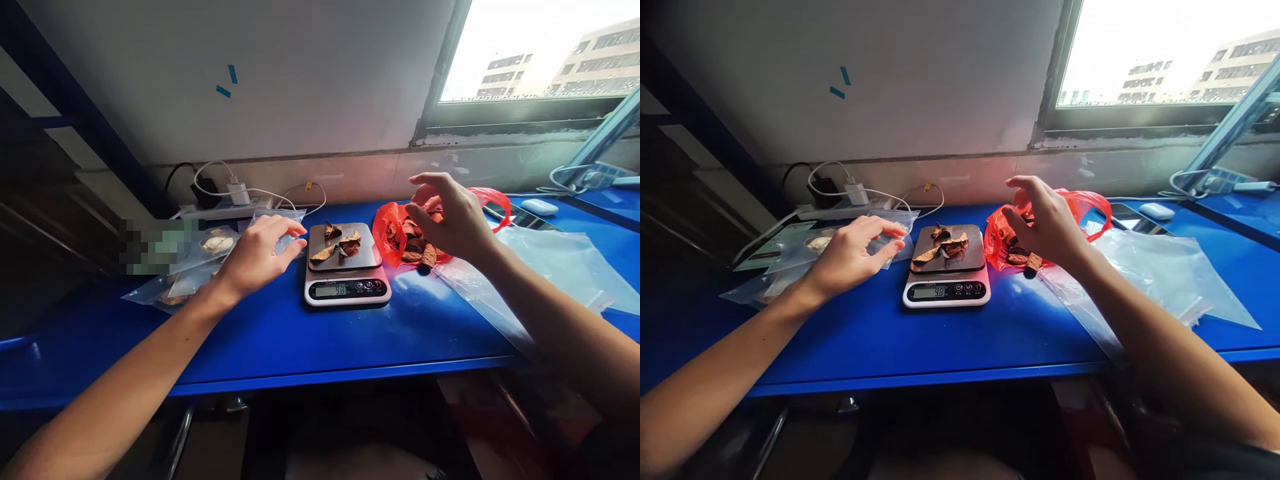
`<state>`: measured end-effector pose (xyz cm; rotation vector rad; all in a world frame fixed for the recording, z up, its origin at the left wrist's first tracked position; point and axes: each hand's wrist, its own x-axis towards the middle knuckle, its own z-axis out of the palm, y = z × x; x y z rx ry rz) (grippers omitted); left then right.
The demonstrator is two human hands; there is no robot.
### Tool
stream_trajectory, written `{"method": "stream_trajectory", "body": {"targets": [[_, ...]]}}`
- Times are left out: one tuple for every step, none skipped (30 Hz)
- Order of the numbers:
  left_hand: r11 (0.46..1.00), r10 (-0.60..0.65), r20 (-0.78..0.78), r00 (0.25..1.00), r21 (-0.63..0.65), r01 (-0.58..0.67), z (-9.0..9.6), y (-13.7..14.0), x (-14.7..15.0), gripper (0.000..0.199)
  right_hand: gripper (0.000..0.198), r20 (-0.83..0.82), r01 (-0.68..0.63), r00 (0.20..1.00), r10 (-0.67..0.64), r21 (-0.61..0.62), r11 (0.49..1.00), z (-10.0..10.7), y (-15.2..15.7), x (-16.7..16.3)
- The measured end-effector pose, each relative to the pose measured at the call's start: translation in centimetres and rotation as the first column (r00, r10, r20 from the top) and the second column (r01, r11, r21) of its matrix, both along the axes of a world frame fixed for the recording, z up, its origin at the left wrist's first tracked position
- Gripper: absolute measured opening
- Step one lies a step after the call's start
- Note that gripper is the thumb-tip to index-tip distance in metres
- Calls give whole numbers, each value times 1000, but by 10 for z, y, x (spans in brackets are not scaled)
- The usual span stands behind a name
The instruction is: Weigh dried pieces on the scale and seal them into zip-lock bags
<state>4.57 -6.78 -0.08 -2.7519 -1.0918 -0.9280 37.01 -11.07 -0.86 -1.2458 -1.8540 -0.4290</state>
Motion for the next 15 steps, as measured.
{"method": "stream_trajectory", "body": {"targets": [[1000,6,-15,1000,4,-6,0,1,-1,18,37,0,-5,1000,5,-5,1000,-1,0,0],[1000,13,-26,1000,0,-13,0,2,-1,19,36,-1,-6,1000,6,-10,1000,-1,0,0],[1000,20,-33,999,-9,-21,-1,2,-2,19,36,-2,-5,1000,5,-17,1000,-1,1,0],[999,27,-36,999,-21,-28,-1,2,-2,20,35,-8,-1,1000,1,-24,1000,-1,1,0],[999,34,-36,999,-35,-35,-1,3,-1,20,34,-16,4,1000,-5,-36,999,-1,2,0],[998,39,-34,999,-48,-41,-1,3,-1,21,34,-26,13,1000,-14,-48,999,-2,2,0],[997,44,-31,999,-58,-46,-1,3,-1,22,33,-34,21,999,-23,-63,998,-2,3,0],[996,50,-26,998,-66,-52,-1,3,-1,24,33,-37,25,999,-28,-78,997,-3,4,0],[996,61,-23,998,-71,-62,0,3,-1,25,32,-36,24,999,-27,-93,995,-4,4,-1],[994,75,-21,997,-75,-77,1,4,-2,26,32,-31,19,999,-23,-106,994,-5,5,-1],[993,90,-20,996,-77,-91,2,4,-4,26,32,-24,11,1000,-14,-118,993,-6,6,-1],[992,101,-20,995,-79,-102,2,5,-5,27,32,-16,4,1000,-6,-127,992,-7,6,-1],[991,109,-21,994,-80,-110,3,5,-6,27,32,-8,1,1000,-2,-135,991,-8,7,-1],[990,114,-24,993,-80,-115,4,5,-7,27,32,-1,1,1000,-1,-139,990,-9,7,-1],[990,116,-27,993,-81,-118,4,6,-8,26,32,4,3,1000,-3,-143,990,-10,7,0]]}}
